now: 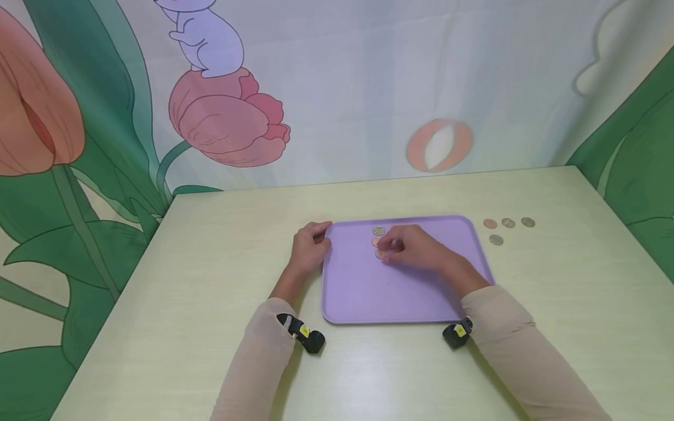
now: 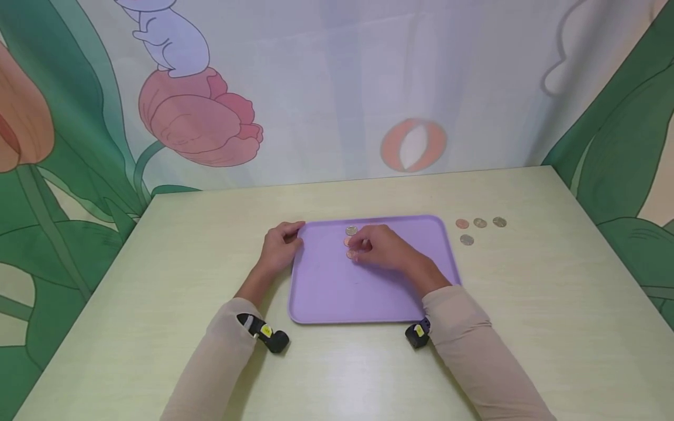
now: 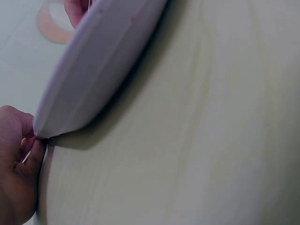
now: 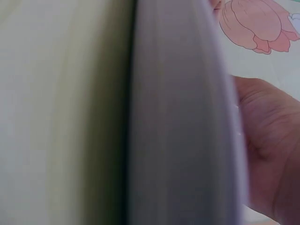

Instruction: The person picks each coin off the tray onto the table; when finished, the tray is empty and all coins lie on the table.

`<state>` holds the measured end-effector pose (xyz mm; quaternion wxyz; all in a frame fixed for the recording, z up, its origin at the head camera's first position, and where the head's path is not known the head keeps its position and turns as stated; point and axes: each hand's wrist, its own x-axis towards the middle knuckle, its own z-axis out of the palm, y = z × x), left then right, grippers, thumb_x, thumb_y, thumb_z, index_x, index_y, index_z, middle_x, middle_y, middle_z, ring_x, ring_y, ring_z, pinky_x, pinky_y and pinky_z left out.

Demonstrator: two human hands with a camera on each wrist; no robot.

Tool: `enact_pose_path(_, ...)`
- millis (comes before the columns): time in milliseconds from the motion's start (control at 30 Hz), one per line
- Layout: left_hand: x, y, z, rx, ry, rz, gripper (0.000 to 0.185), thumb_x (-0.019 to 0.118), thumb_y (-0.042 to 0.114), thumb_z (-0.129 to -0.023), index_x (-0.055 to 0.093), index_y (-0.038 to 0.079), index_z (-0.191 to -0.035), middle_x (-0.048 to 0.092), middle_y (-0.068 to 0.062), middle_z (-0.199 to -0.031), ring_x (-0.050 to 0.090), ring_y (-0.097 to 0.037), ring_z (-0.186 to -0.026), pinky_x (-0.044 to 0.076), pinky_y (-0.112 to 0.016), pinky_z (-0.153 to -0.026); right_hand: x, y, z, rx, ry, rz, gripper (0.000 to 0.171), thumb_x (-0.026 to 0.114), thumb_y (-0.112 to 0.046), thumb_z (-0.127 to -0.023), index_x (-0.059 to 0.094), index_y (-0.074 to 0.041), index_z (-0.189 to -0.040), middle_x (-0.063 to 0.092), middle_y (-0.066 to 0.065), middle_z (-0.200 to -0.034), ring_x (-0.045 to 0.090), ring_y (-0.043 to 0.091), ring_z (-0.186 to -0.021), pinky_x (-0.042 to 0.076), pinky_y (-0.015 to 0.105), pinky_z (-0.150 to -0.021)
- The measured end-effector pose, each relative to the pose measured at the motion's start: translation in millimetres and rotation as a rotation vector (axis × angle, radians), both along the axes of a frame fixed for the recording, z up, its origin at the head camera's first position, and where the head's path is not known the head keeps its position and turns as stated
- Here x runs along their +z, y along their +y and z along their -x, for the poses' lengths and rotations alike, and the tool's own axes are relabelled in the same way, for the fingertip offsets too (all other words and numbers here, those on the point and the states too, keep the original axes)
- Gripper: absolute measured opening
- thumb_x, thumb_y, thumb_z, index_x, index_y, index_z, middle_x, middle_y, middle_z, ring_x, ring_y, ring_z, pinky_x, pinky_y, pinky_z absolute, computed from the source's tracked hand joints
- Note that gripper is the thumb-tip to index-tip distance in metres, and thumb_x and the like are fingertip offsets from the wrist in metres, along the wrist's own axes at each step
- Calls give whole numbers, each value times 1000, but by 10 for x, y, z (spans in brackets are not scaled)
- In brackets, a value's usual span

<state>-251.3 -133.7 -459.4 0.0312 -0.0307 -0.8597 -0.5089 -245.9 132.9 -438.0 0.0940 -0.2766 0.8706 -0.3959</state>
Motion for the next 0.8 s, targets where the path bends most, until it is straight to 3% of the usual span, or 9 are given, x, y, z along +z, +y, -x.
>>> enact_pose_path(367, 0, -6, 9, -5, -6, 5, 45, 57, -3, -89, 65, 0, -133, 68, -21, -127, 65, -29, -122, 55, -39, -107, -27, -35, 8, 22, 113, -77, 18, 77, -11, -88, 80, -5, -104, 69, 6, -90, 52, 11, -80, 44, 22, -71)
enact_pose_path(800, 36, 4, -2, 1, -8, 12, 45, 57, -3, -88, 66, 0, -132, 69, -21, -123, 65, -28, -115, 56, -40, -105, 28, -87, 9, 18, 103, -112, 9, 75, -4, -88, 73, -1, -96, 76, 7, -89, 64, 17, -88, 55, 30, -83)
